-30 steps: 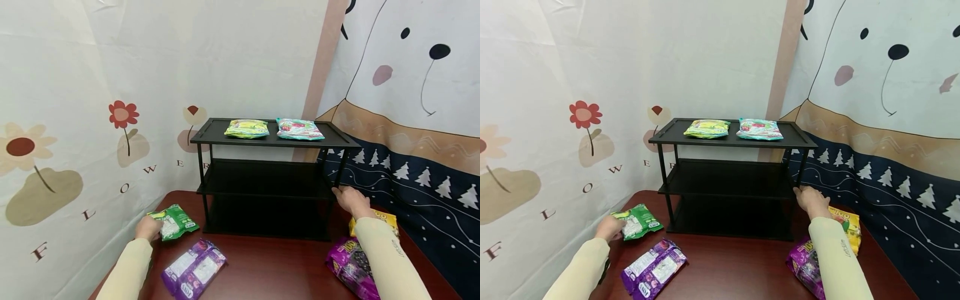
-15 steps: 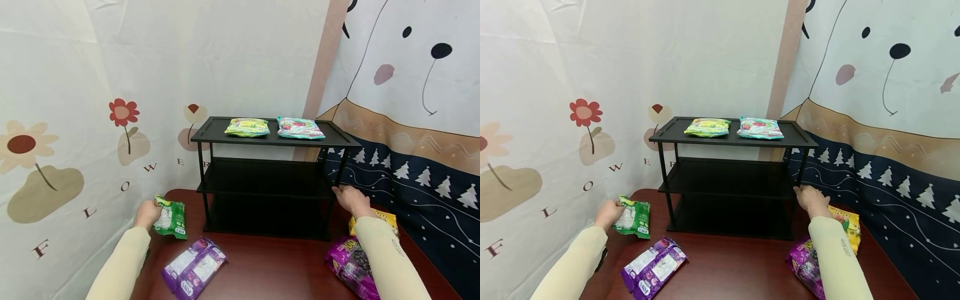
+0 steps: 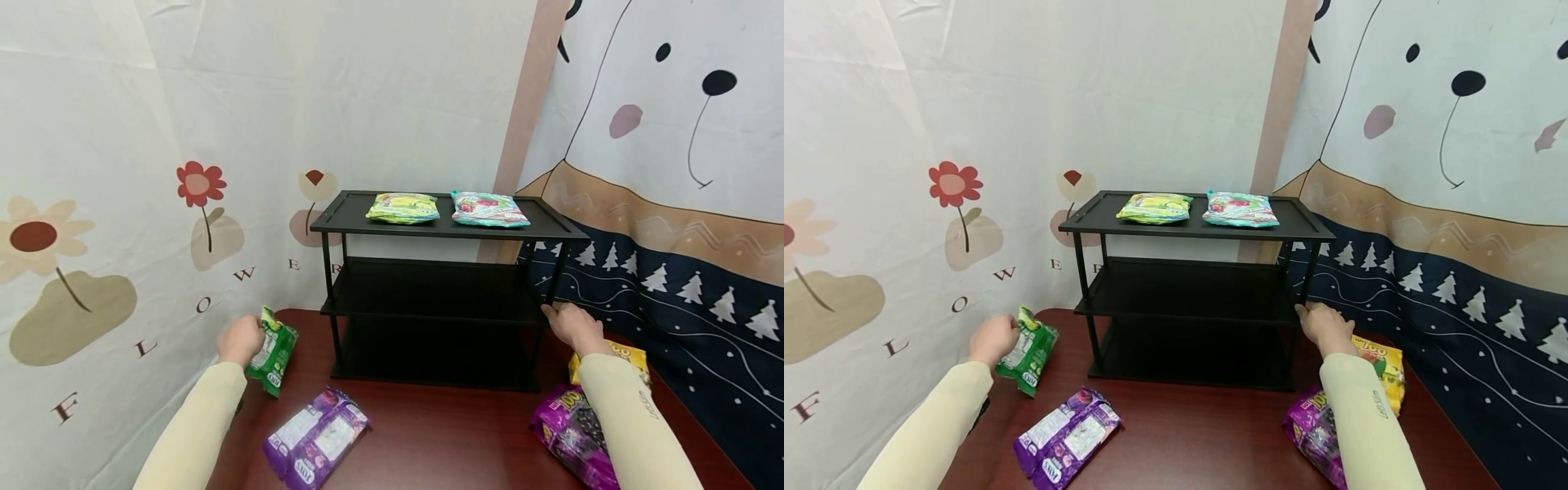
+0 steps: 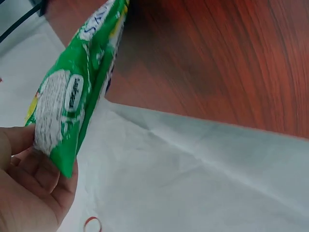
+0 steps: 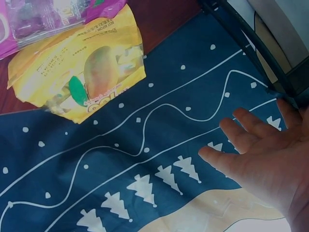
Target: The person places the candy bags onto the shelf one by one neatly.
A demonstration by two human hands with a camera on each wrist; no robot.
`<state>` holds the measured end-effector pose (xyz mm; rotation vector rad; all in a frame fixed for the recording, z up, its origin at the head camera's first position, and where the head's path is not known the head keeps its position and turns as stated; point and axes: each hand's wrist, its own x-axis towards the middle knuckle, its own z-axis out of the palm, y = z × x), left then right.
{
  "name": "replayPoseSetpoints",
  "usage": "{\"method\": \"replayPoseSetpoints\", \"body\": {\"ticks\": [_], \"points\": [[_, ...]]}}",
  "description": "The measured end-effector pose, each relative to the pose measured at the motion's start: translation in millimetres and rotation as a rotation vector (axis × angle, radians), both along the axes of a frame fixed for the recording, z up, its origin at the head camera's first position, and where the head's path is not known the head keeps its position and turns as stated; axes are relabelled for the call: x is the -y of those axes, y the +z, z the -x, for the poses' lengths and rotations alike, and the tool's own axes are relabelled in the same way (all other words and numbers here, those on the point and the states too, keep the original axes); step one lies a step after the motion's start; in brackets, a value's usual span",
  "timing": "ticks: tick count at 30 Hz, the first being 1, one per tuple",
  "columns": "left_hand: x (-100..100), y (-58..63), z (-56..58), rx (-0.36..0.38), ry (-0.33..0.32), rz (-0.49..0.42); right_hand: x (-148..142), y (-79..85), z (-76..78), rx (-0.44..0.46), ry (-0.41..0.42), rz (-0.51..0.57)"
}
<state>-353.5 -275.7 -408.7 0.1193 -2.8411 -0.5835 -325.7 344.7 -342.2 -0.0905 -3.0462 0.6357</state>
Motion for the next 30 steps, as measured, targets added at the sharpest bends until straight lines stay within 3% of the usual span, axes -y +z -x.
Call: {"method": "replayPoseSetpoints", "body": {"ticks": [6, 13, 16, 21, 24, 26, 30], "points": [[-2.1, -2.3, 5.1, -0.046, -0.025, 0.153, 1.0, -0.7, 0.3, 0.002, -0.001, 0.003], [-16.5, -6.8, 3.5, -0.148, -0.104, 0.338, 1.3, 0.7, -0.6, 0.005, -0.001, 0.001], [-24.0, -11.2, 5.3, -0.206, -0.165, 0.417, 1.3, 1.2, -0.6, 0.002, 0.002, -0.004], [-35.0, -24.5, 10.1, -0.361, -0.305, 0.552, -0.1, 0.0, -0.2, -0.007, 0.003, -0.011], [-39.3, -32.3, 8.9, -0.419, -0.374, 0.593, -0.6, -1.5, -0.2, -0.004, 0.000, -0.006], [-40.7, -36.4, 7.8, -0.393, -0.416, 0.589, -0.6, -1.8, -0.3, 0.000, -0.002, -0.004], [-42.5, -40.0, 5.4, -0.137, -0.434, 0.464, -1.0, -1.1, -0.1, -0.001, -0.002, -0.009]]}}
